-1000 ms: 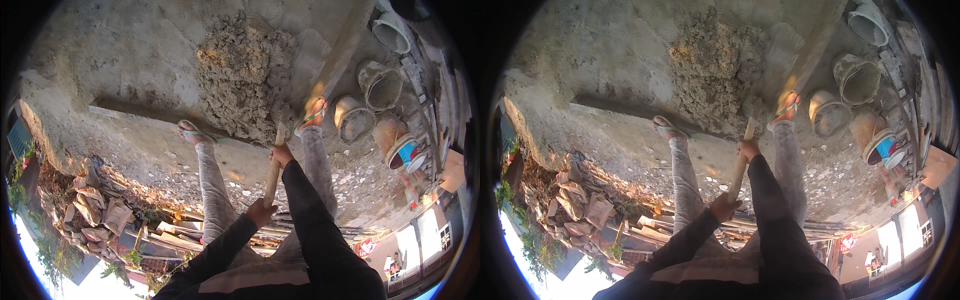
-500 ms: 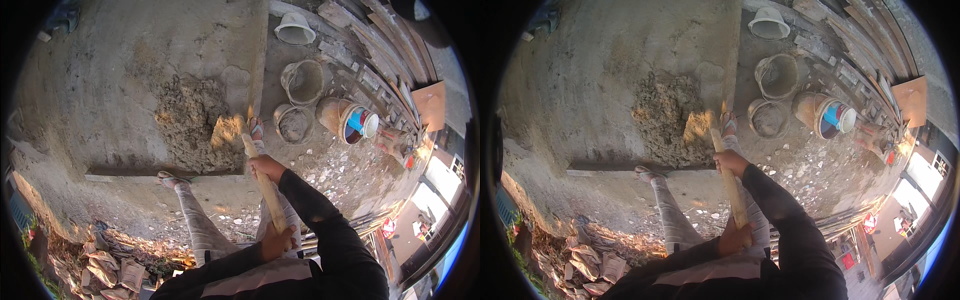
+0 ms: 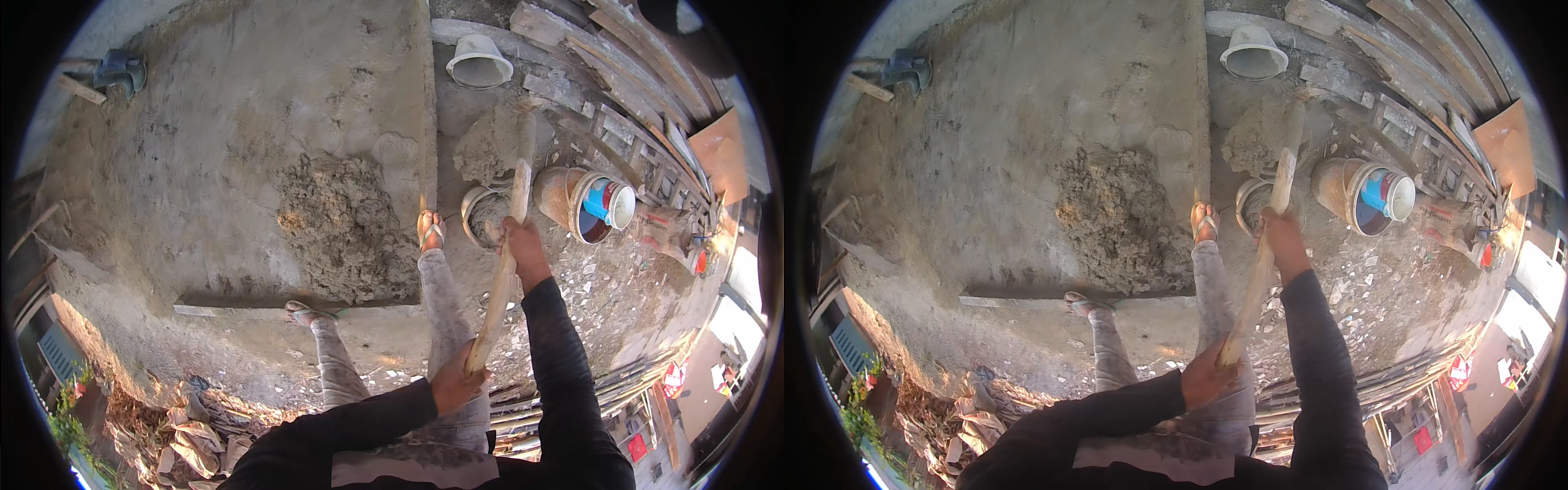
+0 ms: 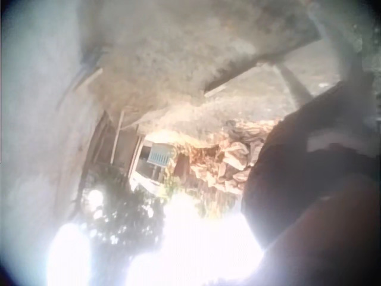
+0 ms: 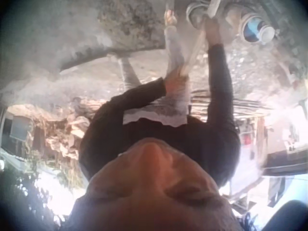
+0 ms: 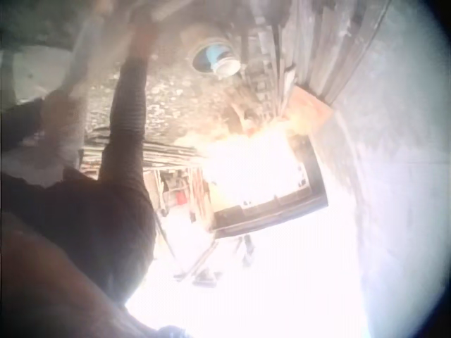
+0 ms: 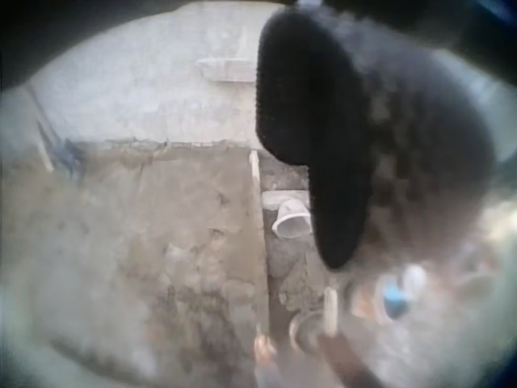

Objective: The person mixes wet concrete in a shallow pit using a hoe, pulling and pushing the material repeatedly.

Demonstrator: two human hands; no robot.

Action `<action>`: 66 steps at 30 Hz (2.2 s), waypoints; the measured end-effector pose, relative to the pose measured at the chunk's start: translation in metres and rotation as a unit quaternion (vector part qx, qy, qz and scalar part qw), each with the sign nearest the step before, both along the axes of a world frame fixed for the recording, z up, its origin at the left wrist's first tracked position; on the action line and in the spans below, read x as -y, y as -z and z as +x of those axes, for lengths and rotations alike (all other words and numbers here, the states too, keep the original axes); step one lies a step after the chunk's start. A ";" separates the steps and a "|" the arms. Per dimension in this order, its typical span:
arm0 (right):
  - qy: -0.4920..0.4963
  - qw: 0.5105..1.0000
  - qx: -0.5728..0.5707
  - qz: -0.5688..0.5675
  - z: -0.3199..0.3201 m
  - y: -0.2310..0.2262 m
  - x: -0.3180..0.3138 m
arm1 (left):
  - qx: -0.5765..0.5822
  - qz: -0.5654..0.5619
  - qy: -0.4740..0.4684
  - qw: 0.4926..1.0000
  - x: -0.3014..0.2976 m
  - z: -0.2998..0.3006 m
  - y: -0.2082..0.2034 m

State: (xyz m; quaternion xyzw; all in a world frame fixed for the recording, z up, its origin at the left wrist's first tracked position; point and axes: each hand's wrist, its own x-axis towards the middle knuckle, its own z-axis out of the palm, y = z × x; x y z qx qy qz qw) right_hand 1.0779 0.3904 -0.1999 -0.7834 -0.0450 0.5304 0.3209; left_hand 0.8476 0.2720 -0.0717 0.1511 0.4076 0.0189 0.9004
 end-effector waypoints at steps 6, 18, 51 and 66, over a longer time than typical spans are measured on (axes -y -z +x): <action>0.121 0.988 0.099 -0.001 -0.010 0.184 0.025 | -0.303 0.341 0.339 0.823 0.026 -0.035 0.227; -0.181 0.955 0.231 0.040 -0.091 0.179 -0.035 | -0.141 0.249 0.074 0.955 0.034 -0.032 0.302; -0.150 0.948 -0.209 -0.189 -0.119 0.017 -0.065 | 0.068 -0.227 -0.299 0.924 -0.081 -0.014 -0.048; 0.076 0.996 0.050 0.021 -0.013 0.061 0.011 | -0.098 0.285 0.166 0.939 -0.003 -0.024 0.098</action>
